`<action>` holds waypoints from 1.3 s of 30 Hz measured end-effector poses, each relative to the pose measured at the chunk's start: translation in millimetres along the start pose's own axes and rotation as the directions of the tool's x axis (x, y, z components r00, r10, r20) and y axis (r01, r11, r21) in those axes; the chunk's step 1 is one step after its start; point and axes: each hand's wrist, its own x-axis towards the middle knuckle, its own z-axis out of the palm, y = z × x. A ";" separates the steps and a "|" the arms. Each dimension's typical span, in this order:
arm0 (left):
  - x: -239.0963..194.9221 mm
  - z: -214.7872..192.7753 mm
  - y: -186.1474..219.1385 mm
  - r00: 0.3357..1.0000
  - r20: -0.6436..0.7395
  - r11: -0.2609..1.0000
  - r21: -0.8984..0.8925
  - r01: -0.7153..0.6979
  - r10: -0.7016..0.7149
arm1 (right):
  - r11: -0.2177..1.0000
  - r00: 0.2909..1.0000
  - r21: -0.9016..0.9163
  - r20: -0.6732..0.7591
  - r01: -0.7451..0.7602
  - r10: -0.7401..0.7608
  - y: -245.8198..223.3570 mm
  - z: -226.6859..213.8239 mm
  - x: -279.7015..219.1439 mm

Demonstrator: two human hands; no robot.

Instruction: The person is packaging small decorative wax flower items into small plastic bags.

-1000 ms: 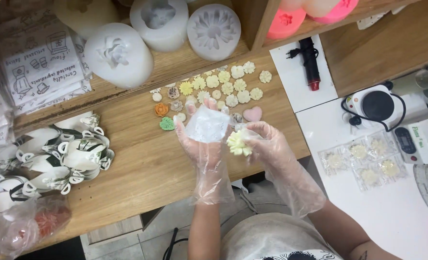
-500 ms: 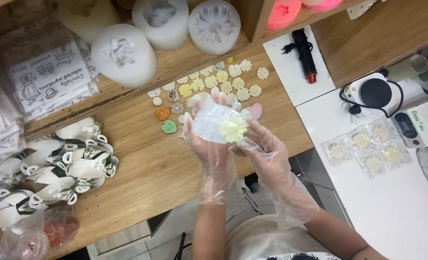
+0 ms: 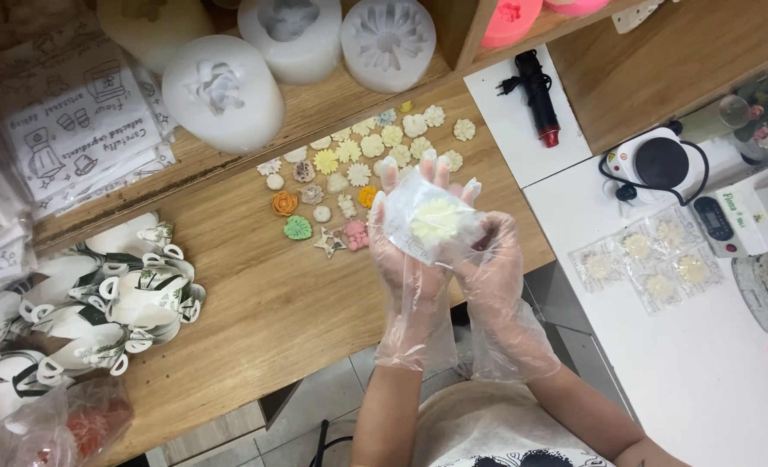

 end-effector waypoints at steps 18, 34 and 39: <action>4.8 35.3 -16.8 0.995 0.015 0.964 0.249 0.096 -0.103 | 0.963 0.998 0.268 -0.049 -0.019 0.034 -7.8 -8.9 29.3; -9.3 19.1 26.1 0.966 -0.259 0.645 0.736 0.205 -0.011 | 0.965 0.992 0.261 0.129 -0.031 -0.003 -4.8 -31.8 53.9; 4.8 16.0 19.6 0.942 -0.334 0.679 0.689 0.253 -0.013 | 0.986 0.980 0.085 0.146 -0.146 0.133 -14.9 -32.0 60.5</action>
